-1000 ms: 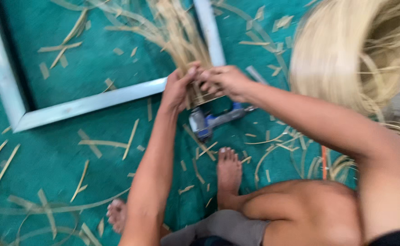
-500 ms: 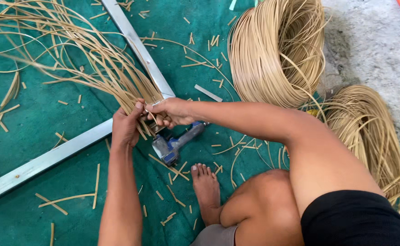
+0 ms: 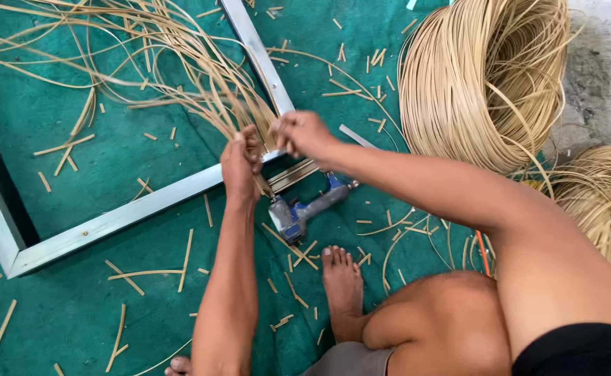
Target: The person gathers bundles of thin bamboo strips and secures them to a metal frame using a pneumatic nail gun. They repeatedly position the strips and fire the nail gun to attach them along the frame's edge.
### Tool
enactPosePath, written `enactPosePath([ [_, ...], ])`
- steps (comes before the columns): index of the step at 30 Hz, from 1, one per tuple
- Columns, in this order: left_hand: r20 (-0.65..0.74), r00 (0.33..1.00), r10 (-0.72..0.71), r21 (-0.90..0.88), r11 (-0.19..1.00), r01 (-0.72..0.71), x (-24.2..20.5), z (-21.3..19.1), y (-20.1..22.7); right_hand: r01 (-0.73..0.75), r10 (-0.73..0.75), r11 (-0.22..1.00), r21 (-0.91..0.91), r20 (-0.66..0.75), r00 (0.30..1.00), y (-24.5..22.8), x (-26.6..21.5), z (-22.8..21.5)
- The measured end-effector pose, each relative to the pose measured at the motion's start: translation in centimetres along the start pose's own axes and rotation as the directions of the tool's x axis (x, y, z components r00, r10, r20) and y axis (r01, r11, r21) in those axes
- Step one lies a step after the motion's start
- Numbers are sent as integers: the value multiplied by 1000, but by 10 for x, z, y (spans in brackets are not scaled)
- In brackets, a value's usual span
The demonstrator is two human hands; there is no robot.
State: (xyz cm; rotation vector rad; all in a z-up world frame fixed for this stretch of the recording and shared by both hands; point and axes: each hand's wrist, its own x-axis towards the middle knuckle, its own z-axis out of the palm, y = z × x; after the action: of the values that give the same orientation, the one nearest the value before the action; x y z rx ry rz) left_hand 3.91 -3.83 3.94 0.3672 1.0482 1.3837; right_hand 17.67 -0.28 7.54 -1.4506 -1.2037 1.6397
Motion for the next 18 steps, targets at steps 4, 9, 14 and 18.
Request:
enactPosePath([
  [4,15,999,-41,-56,998,42,-4,24,16,-114,110,993,40,80,991,-8,-1,-8],
  [9,-98,995,-9,72,997,16,35,11,-12,-124,127,989,-79,36,991,1,-9,-3],
  [14,-126,991,36,177,984,-14,32,8,-16,-120,121,990,-77,0,993,13,-3,1],
  [18,-5,1000,-25,-18,1000,25,15,12,-9,-223,219,973,67,65,974,22,2,-4],
])
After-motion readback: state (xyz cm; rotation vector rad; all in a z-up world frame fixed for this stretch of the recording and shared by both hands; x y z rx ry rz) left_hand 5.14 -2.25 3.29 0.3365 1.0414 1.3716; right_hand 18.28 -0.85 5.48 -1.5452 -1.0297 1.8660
